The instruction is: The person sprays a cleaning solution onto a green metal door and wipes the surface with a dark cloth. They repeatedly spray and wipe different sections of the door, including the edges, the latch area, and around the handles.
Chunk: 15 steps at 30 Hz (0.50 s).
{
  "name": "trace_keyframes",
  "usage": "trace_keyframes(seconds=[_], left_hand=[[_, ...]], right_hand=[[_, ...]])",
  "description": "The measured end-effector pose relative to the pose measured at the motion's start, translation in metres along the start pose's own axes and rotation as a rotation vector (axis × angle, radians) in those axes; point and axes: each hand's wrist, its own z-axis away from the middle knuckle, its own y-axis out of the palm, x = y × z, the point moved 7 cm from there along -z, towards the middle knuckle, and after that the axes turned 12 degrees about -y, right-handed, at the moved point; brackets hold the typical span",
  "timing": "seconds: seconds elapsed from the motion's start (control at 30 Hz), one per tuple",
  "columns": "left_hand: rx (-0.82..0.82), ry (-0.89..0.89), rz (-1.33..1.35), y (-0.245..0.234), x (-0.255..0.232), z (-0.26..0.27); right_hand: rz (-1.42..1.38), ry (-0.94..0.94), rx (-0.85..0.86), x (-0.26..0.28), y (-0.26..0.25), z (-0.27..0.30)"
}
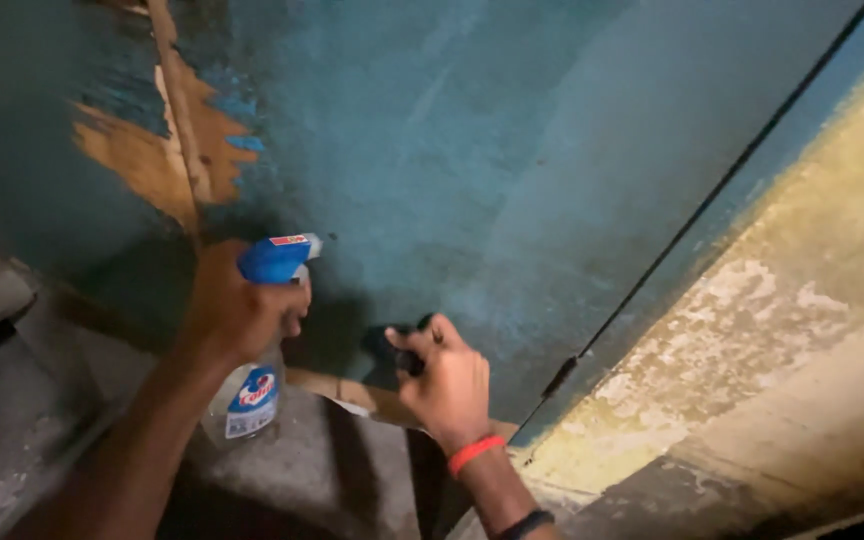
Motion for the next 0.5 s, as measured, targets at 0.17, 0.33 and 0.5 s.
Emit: trace_keyframes(seconds=[0.17, 0.33, 0.5], left_hand=[[-0.030, 0.049, -0.051, 0.002, 0.005, -0.004], [-0.072, -0.034, -0.115, 0.002, -0.004, -0.022], [-0.010, 0.035, -0.117, 0.010, -0.009, -0.025]], right_hand=[[0.042, -0.208, -0.439, 0.017, -0.042, -0.052], [0.061, -0.195, -0.498, 0.013, -0.069, -0.083], [0.051, -0.156, -0.042, 0.016, -0.002, -0.018]])
